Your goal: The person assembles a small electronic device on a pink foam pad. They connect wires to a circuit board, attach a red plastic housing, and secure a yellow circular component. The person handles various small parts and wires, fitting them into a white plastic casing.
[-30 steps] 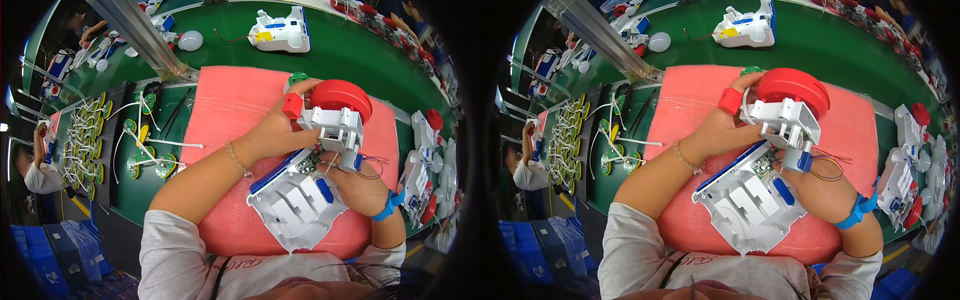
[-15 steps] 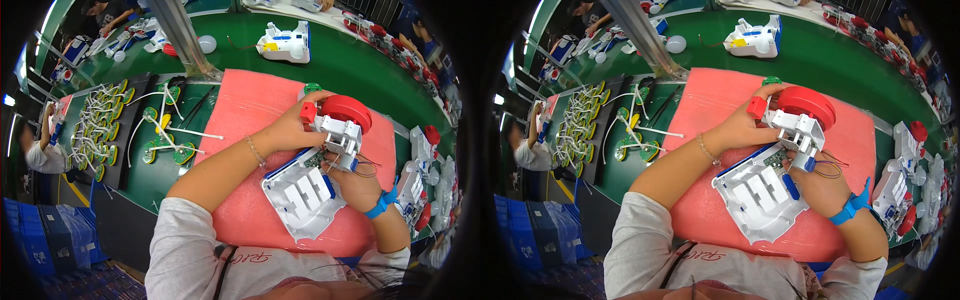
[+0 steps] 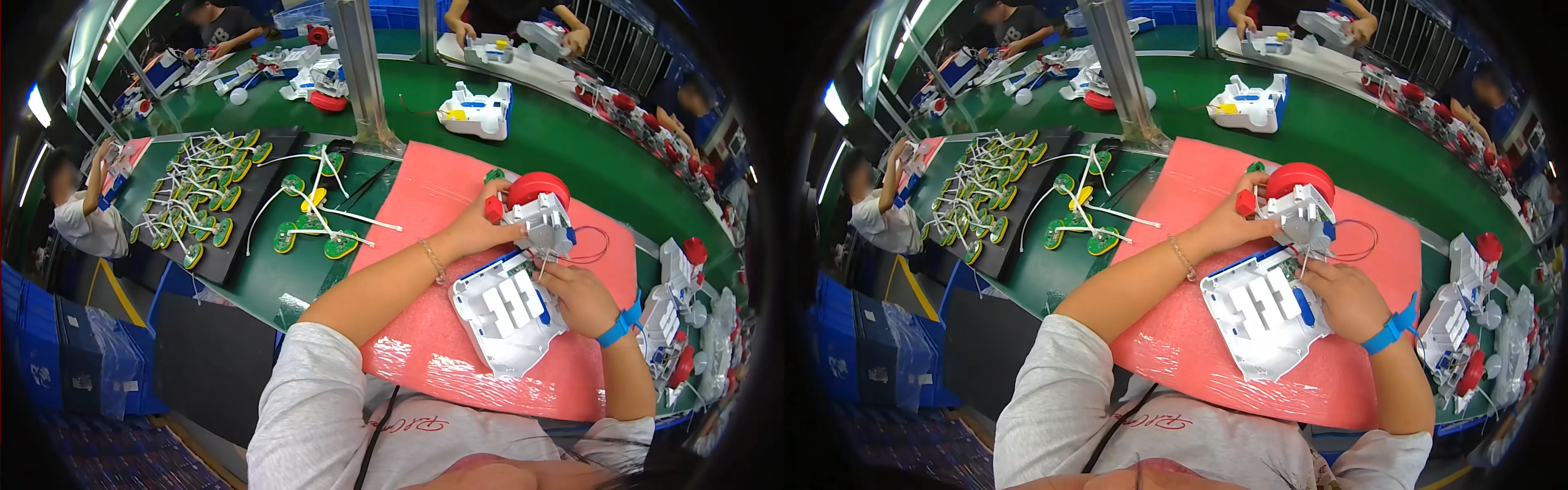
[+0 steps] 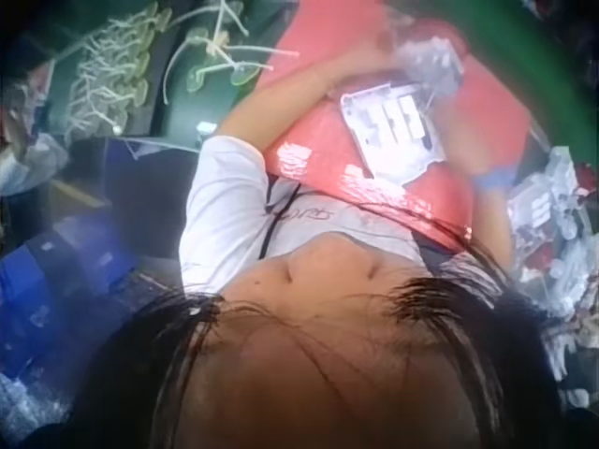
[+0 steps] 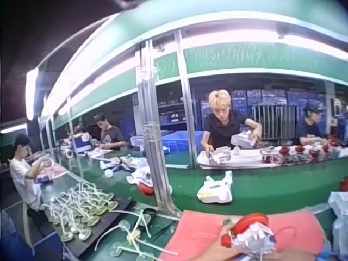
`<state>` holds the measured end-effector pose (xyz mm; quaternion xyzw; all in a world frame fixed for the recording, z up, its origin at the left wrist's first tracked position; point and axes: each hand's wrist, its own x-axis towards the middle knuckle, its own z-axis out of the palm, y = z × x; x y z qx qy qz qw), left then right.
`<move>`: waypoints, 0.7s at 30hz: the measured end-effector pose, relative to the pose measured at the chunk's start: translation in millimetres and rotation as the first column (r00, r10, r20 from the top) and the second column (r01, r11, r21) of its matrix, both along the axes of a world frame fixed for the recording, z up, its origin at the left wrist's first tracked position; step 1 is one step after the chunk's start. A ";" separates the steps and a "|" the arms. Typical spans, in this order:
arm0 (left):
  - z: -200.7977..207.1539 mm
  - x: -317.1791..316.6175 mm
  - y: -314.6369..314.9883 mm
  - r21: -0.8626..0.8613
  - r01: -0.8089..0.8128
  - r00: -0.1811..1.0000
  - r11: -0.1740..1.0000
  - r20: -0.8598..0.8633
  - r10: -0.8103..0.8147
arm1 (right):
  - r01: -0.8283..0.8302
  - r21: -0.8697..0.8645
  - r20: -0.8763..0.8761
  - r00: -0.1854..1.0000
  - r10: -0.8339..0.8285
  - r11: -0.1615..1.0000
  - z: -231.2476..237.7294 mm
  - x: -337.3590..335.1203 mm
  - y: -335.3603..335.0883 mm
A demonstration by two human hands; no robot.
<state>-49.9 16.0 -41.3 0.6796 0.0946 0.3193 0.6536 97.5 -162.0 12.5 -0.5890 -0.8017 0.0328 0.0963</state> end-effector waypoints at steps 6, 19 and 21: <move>-2.8 -18.3 -4.5 -0.031 0.002 0.997 1.000 -0.073 -0.005 | 0.034 -0.001 0.186 0.982 -0.034 0.999 10.8 -14.3 -1.4; 70.6 -160.4 136.2 0.564 -0.294 0.703 0.771 -0.419 0.575 | 0.302 0.013 -0.465 0.846 -0.262 0.953 -7.2 9.8 -20.3; 62.0 -189.8 217.6 0.741 -0.470 0.569 0.480 -0.161 0.806 | 0.577 0.090 -0.550 0.708 -0.443 0.812 -32.2 39.2 -45.9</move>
